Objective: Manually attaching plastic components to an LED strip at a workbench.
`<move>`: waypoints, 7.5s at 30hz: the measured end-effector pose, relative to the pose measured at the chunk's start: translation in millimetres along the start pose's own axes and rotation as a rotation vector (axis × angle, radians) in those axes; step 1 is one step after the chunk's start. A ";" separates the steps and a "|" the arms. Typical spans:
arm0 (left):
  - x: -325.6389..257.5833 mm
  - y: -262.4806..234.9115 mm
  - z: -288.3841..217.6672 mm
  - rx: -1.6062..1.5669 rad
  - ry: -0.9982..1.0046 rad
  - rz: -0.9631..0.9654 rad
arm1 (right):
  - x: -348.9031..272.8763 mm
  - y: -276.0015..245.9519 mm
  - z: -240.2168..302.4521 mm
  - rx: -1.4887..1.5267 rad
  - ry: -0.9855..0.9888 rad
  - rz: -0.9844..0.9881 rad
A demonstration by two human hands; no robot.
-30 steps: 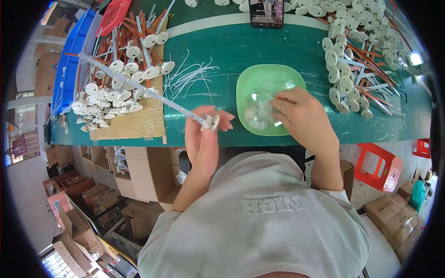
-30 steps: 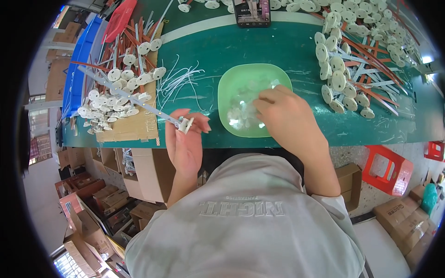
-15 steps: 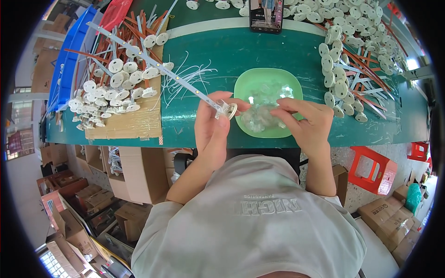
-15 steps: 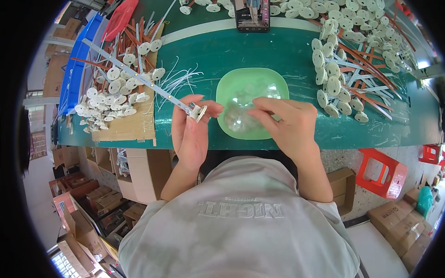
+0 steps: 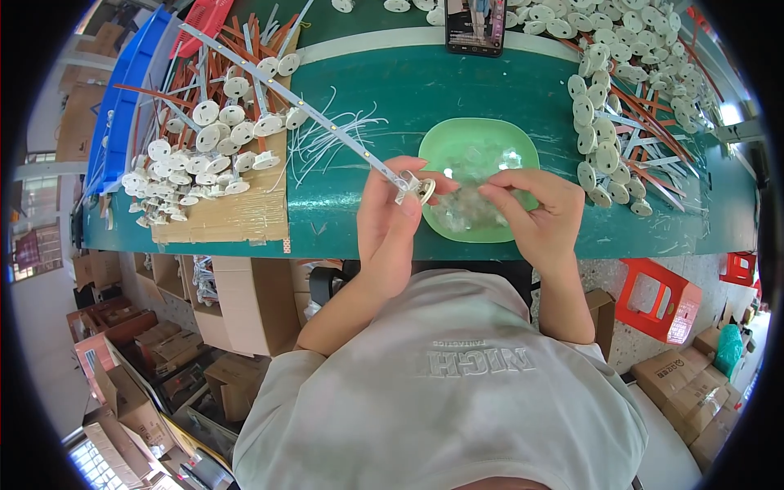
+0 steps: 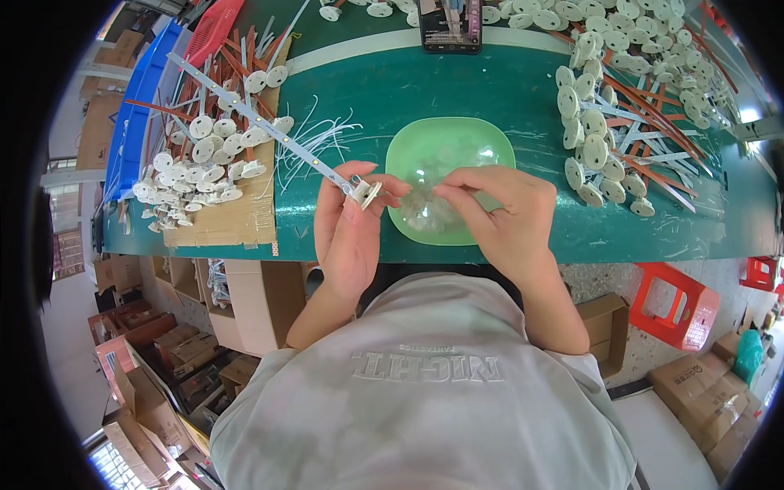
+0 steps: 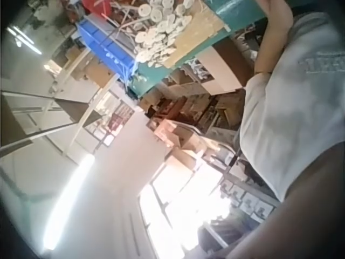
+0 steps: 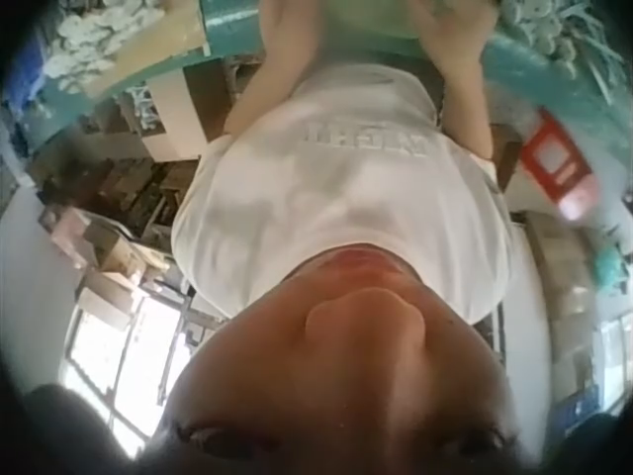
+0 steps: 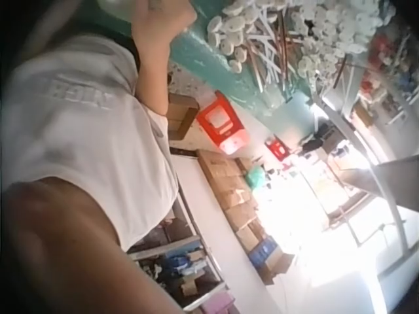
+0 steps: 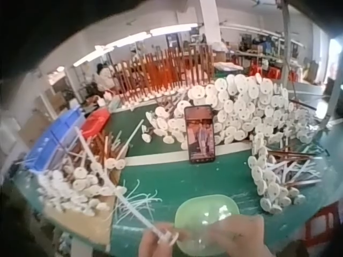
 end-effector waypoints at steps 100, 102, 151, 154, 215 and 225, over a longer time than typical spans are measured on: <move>11.3 51.7 -39.2 -0.776 0.037 0.049 | -39.9 11.7 29.1 0.019 -0.720 -0.290; 13.0 51.4 -36.0 -0.740 0.082 0.113 | -40.5 8.8 30.3 0.052 -0.662 -0.276; -8.9 50.3 -24.5 -0.436 -0.273 0.274 | -14.7 -12.7 34.5 0.116 -0.427 -0.099; -10.7 45.5 -24.9 -0.402 -0.253 0.332 | -14.4 -12.1 33.2 0.116 -0.481 0.004; -16.2 -49.8 -46.3 1.224 0.599 0.087 | 119.2 -197.1 -65.9 -1.160 -0.179 -0.367; 22.1 35.1 -11.7 -0.080 -0.217 0.446 | -5.1 -112.4 30.5 -0.931 -0.734 -0.591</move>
Point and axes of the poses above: each hand's wrist, its own x-axis towards the middle knuckle, its own y-axis out of the palm, z = x × y, the point moved 4 cm from there along x, towards the middle knuckle, and after that the axes turned 14 degrees about y, right-handed, at the moved point
